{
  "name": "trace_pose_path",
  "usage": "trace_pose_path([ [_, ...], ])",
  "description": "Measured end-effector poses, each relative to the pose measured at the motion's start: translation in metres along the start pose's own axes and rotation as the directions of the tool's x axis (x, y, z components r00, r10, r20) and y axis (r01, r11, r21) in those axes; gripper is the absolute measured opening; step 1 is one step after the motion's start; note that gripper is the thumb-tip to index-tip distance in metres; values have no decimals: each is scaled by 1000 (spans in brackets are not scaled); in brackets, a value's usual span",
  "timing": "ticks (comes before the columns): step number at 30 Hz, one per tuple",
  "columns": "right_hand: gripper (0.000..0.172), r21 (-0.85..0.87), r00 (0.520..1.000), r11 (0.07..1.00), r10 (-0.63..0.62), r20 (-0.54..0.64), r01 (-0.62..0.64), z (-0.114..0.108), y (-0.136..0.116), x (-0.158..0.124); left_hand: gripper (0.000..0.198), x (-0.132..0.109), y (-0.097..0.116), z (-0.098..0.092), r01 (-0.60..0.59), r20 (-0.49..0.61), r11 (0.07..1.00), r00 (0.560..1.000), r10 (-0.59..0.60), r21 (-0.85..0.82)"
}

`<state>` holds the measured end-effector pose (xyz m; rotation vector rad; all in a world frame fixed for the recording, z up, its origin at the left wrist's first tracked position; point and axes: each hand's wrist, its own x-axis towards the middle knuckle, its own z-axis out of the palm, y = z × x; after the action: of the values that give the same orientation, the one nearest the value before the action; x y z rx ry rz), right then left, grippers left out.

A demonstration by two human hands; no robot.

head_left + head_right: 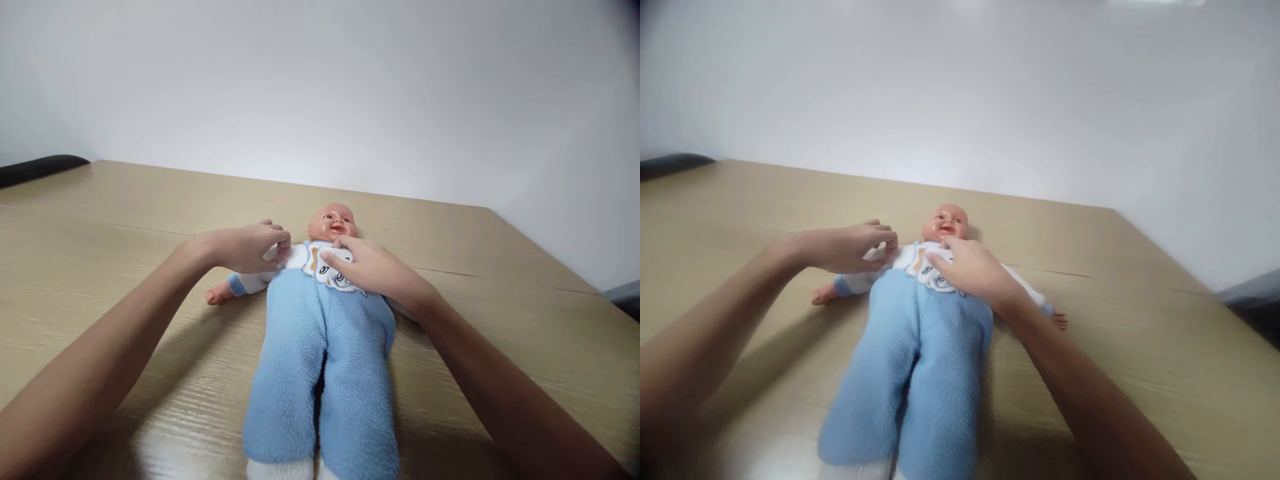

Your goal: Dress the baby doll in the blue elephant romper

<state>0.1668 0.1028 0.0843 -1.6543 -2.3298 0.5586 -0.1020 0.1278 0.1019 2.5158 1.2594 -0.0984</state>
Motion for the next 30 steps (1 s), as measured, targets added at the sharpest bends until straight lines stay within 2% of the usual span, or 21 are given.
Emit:
trace_pose_path([
  [3,43,-78,994,997,-4,-110,-4,-4,-7,-16,31,-1,2,-1,-46,-18,997,999,45,-61],
  [6,47,-150,971,986,-105,-213,74,-1,5,-35,28,1,5,-2,-64,-101,997,993,60,-42],
  [9,45,-160,944,980,-160,-289,117,6,39,-65,23,2,11,-2,-110,-243,992,966,92,-63],
  [13,52,-150,942,988,-87,-325,40,20,101,-113,21,6,31,3,-259,-357,956,913,196,-139],
  [16,58,-133,930,991,-75,-361,28,27,136,-138,24,18,57,13,-377,-392,914,871,295,-151],
  [18,58,-104,928,994,-71,-366,34,30,147,-144,26,32,76,22,-432,-384,895,850,361,-112],
  [19,56,-86,928,996,-69,-366,40,31,151,-144,29,40,85,27,-427,-364,901,853,375,-72],
  [22,51,-7,923,1000,-31,-385,30,34,156,-137,39,65,106,39,-333,-259,941,905,337,63],
  [24,48,95,920,995,43,-389,-6,37,160,-131,38,78,115,44,-294,-210,949,926,313,118],
  [27,54,374,914,926,199,-354,-57,39,161,-126,28,90,119,50,-287,-226,948,923,311,134],
  [30,75,616,892,787,288,-349,-14,33,155,-123,24,92,118,54,-309,-291,946,901,323,92],
])
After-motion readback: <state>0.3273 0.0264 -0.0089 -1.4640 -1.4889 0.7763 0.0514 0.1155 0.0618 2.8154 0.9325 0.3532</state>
